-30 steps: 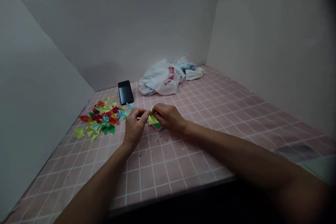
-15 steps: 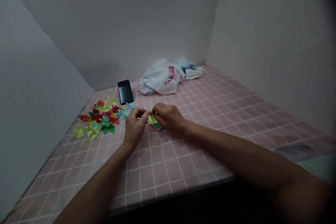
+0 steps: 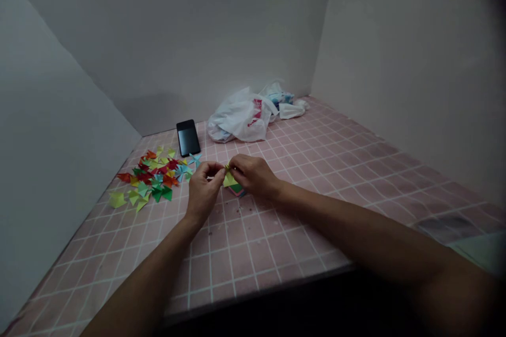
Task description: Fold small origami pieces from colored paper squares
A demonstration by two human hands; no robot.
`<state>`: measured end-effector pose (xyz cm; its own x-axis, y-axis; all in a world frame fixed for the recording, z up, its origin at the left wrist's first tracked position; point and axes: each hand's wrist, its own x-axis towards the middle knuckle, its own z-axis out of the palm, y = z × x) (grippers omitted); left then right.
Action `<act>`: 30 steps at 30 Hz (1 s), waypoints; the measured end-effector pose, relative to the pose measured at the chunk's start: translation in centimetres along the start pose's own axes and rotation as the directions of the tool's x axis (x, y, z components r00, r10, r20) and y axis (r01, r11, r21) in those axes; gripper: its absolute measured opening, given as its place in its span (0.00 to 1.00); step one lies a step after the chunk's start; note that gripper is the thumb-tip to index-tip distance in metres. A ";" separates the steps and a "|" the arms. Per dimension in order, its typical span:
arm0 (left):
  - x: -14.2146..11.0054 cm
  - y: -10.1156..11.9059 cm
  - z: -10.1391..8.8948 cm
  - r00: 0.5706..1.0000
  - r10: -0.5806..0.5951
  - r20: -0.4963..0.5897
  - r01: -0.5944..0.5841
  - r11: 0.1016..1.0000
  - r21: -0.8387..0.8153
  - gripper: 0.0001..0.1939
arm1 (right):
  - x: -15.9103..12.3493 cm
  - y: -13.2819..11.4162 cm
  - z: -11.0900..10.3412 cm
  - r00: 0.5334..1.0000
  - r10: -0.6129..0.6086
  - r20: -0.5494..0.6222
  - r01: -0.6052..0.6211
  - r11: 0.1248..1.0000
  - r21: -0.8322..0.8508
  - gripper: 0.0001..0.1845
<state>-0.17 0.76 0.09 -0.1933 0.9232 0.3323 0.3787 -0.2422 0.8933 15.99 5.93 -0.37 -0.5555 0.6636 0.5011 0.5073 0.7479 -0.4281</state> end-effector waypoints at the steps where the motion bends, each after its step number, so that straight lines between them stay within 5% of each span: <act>1: 0.0 0.0 0.0 1.000 -0.003 0.008 0.003 1.000 -0.003 0.09 | 0.0 0.1 0.1 1.000 0.004 -0.010 -0.004 1.000 0.024 0.05; 9: 0.0 0.2 0.0 0.998 -0.011 0.057 0.012 1.000 -0.008 0.10 | 0.2 0.7 0.5 0.998 0.020 -0.057 -0.012 0.991 0.135 0.05; 15: -0.1 0.4 -0.1 0.999 0.002 0.032 -0.001 1.000 -0.016 0.11 | 0.1 0.3 0.2 1.000 -0.025 -0.018 0.025 1.000 0.017 0.06; 21: -0.1 0.5 0.0 0.991 -0.130 0.020 0.131 0.980 -0.147 0.13 | -0.1 0.1 0.1 0.997 -0.073 0.010 0.073 0.996 -0.046 0.07; 27: 0.0 0.8 0.2 0.897 -0.412 0.164 0.436 0.754 -0.492 0.15 | 0.0 0.6 0.4 0.997 -0.076 -0.006 0.076 0.997 0.023 0.05; 30: 0.2 0.7 0.2 0.864 -0.454 0.218 0.495 0.687 -0.531 0.17 | 0.0 0.8 0.4 0.998 -0.067 -0.005 0.067 0.996 0.064 0.06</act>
<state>0.23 0.80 0.68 -0.1413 0.9726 -0.1846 -0.3160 0.1324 0.9395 16.11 6.54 -0.98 -0.5852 0.6117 0.5324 0.4255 0.7905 -0.4406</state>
